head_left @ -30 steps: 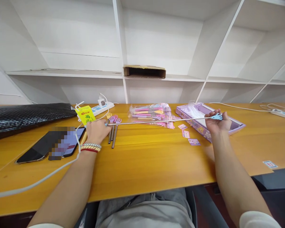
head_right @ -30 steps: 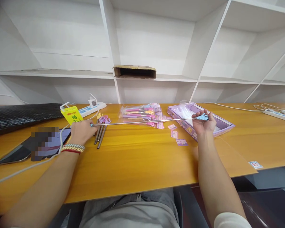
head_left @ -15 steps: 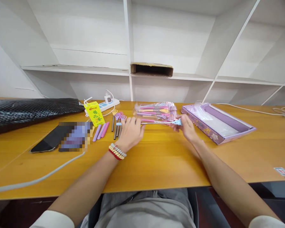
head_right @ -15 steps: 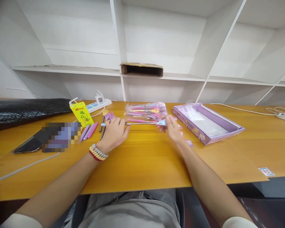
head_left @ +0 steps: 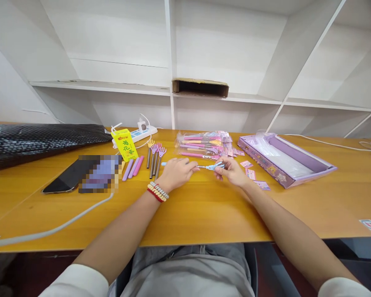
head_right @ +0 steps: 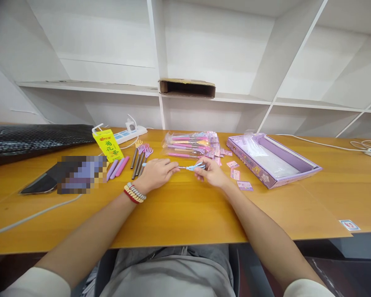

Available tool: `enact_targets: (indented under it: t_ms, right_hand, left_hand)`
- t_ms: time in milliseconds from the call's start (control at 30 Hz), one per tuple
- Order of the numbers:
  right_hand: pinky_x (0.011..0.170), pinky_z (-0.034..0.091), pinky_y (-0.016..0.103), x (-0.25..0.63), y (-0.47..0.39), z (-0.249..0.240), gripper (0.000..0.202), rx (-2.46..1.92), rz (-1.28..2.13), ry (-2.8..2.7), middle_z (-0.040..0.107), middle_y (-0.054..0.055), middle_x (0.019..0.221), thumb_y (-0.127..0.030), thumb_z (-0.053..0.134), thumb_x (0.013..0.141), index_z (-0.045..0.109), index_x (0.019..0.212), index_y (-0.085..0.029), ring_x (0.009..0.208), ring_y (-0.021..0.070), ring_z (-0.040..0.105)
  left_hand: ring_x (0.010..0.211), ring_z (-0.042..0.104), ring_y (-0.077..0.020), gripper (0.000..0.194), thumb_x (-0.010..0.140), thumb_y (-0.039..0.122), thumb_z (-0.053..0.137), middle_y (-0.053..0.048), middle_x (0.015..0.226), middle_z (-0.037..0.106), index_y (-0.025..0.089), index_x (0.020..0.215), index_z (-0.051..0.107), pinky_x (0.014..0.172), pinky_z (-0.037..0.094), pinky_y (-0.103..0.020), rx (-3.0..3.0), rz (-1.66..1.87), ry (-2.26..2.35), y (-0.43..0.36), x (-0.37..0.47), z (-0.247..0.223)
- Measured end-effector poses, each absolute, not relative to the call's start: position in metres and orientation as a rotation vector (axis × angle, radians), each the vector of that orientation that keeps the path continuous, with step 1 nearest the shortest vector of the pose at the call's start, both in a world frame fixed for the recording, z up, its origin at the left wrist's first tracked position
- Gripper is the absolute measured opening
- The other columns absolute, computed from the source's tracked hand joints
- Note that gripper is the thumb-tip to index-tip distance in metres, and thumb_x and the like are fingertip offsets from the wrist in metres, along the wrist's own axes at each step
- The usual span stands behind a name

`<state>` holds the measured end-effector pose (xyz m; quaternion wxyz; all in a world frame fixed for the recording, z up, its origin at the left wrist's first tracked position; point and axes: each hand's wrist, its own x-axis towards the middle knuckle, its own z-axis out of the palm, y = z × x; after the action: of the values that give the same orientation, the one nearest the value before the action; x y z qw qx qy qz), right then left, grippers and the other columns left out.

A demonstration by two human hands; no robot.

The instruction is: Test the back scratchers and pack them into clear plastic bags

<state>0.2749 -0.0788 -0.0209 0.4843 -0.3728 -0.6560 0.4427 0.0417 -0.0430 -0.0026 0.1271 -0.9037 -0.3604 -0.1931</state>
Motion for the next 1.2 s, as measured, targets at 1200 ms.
enact_targets:
  t_ms: [1200]
  right_hand:
    - [0.048, 0.045, 0.025, 0.461, -0.096, 0.014, 0.014, -0.743, 0.596, -0.254, 0.057, 0.004, 0.074, -0.018, 0.038, 0.079, 0.053, 0.078, -0.016, 0.055, 0.0110, 0.055]
  left_hand:
    - [0.091, 0.055, -0.0256, 0.027, 0.073, 0.030, 0.050, -0.009, 0.087, 0.063, 0.019, 0.091, 0.066, 0.080, 0.038, -0.037, -2.209, -0.830, -1.450, 0.021, -0.045, -0.004]
